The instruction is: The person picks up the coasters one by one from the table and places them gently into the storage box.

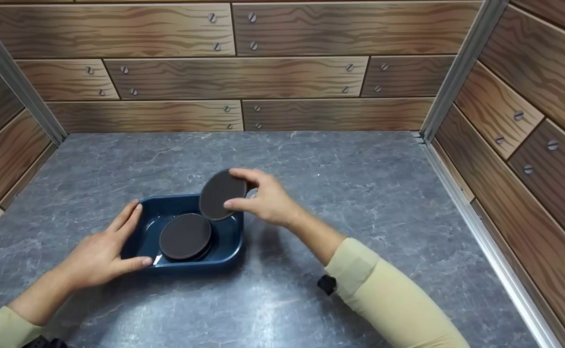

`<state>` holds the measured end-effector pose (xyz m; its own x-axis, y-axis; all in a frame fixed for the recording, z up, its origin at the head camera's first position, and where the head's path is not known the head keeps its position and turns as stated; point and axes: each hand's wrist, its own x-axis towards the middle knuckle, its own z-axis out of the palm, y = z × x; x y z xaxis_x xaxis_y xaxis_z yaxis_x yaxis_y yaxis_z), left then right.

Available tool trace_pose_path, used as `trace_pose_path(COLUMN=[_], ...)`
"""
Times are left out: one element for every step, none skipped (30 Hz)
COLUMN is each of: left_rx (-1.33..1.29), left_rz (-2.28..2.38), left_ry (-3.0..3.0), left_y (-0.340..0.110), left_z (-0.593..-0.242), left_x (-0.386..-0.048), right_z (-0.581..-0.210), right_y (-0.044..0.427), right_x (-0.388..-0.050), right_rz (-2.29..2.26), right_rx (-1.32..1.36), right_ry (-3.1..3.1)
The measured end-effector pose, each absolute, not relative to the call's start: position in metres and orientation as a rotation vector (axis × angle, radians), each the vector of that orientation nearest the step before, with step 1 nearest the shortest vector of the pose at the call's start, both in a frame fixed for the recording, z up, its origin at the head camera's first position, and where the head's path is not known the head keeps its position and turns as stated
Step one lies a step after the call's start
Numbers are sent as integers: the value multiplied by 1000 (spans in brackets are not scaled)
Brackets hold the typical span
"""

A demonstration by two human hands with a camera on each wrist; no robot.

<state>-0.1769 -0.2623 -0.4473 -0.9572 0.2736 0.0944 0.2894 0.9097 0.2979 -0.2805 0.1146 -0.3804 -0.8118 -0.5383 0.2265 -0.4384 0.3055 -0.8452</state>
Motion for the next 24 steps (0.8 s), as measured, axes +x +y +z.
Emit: trace_pose_path(left_rx=[-445,-445,-445,-447,-449,-449,-451,-453,-454,-456,-455,-455,-456,-455,-454,-453,-451,-448,-446,-444,-443,-442,-441,-441], left_rz=[-481,-479,-478,-477,-476,-479,-480,-480,-481,-480,-480,-479,-478,-477,-475,-474,-473,-472,-475,-479,-481,-484,-488,-491], left_ry=[-3020,-3020,-3019,-3018,-3017,-3017,-3016,-3016,-3014,-3013,-3012,-3011,-3011,-3012,-3012,-3012,-3013,-3015,-3018,-3023,-3026,-3030,-3032,-3034], left_y=[-262,-262,-262,-261,-261,-261,-261,-261,-262,-262,-262,-262,-263,-263,-263,-263,-263,-263,-263,-263,-264,-264,-264,-264], left_z=[-447,-447,-447,-447,-447,-447,-447,-446,-446,-446,-447,-447,-447,-447,-447,-447,-447,-447,-447,-447,-447,-447,-447,-447], left_x=[-177,-176,-176,-176,-176,-176,-176,-176,-176,-176,-177,-177,-177,-177,-177,-177,-177,-178,-178,-178,-178,-178,-178,-178], right_z=[-381,-383,-384,-384,-385,-386,-386,-387,-387,-388,-389,-390,-391,-392,-393,-395,-396,-397,-399,-400,-401,-402,-403,-405], right_y=[111,108,105,102,99,96,93,90,87,84,81,79,76,74,71,69,67,65,64,62,61,59,58,57], right_x=[-279,-278,-277,-276,-275,-274,-273,-272,-271,-270,-269,-269,-268,-267,-267,-266,-265,-265,-265,-264,-264,-264,-264,-263], right_rz=[-1535,-1528,-1522,-1517,-1513,-1506,-1501,-1498,-1495,-1491,-1490,-1488,-1491,-1494,-1499,-1501,-1503,-1499,-1495,-1487,-1477,-1463,-1451,-1439], right_rx=[-933,-943,-952,-960,-969,-978,-990,-994,-999,-1003,-1009,-1016,-1020,-1020,-1025,-1028,-1030,-1033,-1037,-1047,-1058,-1064,-1068,-1073], right_ry=[2448,2441,2433,2426,2418,2413,2405,2399,2395,2395,2390,2388,2379,2370,2358,2346,2335,2329,2326,2331,2337,2345,2352,2356])
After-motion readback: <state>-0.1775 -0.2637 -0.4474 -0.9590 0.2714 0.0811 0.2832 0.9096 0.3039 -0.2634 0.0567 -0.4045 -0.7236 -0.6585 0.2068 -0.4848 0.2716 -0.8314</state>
